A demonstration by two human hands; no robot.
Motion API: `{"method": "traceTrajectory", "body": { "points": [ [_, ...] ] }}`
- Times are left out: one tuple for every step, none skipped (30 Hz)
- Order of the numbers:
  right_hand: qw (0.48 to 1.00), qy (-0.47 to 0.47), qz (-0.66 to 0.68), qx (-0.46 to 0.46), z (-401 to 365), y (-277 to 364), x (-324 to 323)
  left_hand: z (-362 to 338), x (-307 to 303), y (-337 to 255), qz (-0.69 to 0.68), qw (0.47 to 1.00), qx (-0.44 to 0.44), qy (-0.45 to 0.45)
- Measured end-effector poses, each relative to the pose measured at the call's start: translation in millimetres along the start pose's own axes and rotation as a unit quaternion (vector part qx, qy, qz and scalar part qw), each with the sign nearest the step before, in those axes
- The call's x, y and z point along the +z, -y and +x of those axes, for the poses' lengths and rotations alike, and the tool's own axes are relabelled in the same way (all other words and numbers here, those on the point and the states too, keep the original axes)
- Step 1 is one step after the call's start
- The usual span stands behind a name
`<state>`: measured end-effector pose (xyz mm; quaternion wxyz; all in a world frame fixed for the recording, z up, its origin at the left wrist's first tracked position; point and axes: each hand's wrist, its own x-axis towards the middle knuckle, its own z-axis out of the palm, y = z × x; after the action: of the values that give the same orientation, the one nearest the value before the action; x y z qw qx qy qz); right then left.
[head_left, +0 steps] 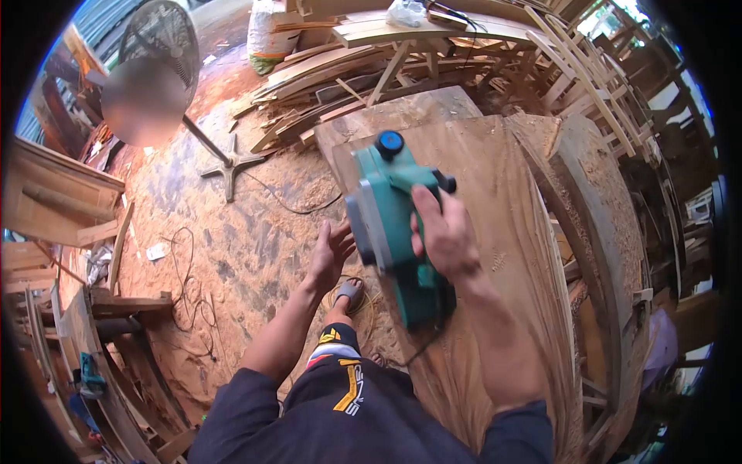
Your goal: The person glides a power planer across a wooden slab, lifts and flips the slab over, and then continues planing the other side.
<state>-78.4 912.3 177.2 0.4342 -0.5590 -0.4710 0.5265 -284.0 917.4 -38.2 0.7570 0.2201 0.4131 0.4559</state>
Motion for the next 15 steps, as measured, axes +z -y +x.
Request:
{"method": "traceTrajectory", "body": {
  "points": [
    [1.000,0.008,-0.006,-0.010,24.3,3.4,3.3,-0.1,-2.7,2.3,0.002,1.000,0.003,-0.005],
    [1.000,0.014,-0.013,-0.020,50.4,6.6,5.2,1.9,-3.0,4.3,0.004,1.000,0.005,-0.007],
    [0.999,0.016,-0.030,-0.022,79.6,10.8,8.1,-2.7,4.1,1.2,0.012,1.000,0.011,-0.025],
    [0.998,0.017,-0.046,-0.025,107.7,14.9,10.0,-5.2,6.5,-1.7,0.046,0.999,0.028,-0.002],
    [0.997,0.004,-0.052,-0.056,130.8,18.7,12.5,-3.1,4.0,-1.7,0.059,0.998,0.029,-0.017],
    [0.994,-0.008,-0.057,-0.089,146.3,20.3,14.7,-0.2,2.9,-3.0,0.073,0.996,0.034,-0.033],
    [0.995,-0.008,-0.042,-0.086,152.0,18.8,15.1,-1.0,10.9,-12.0,0.098,0.993,0.049,-0.054],
    [0.996,-0.009,-0.026,-0.080,152.8,14.0,12.5,1.3,17.3,-21.0,0.118,0.988,0.076,-0.066],
    [0.997,-0.002,-0.038,-0.063,148.5,8.6,6.5,12.0,14.1,-25.7,0.129,0.984,0.099,-0.073],
    [0.999,-0.010,-0.037,-0.030,121.4,15.5,-0.9,22.3,16.4,-34.3,0.138,0.979,0.124,-0.080],
    [0.999,-0.004,-0.031,-0.029,98.9,5.7,-9.5,34.1,19.7,-42.0,0.155,0.970,0.148,-0.116],
    [0.999,0.001,-0.024,-0.028,73.0,-5.3,-19.4,42.8,31.2,-54.7,0.170,0.958,0.172,-0.151],
    [0.999,0.004,0.002,-0.033,34.2,-9.7,-29.7,47.1,44.7,-69.1,0.197,0.946,0.204,-0.157],
    [0.999,0.009,0.028,-0.040,-12.0,-11.0,-39.7,62.4,47.2,-89.5,0.144,0.968,0.147,-0.146],
    [0.999,0.008,0.045,-0.006,-59.6,-13.1,-50.1,80.2,43.0,-117.9,0.091,0.982,0.090,-0.136]
  ]
}}
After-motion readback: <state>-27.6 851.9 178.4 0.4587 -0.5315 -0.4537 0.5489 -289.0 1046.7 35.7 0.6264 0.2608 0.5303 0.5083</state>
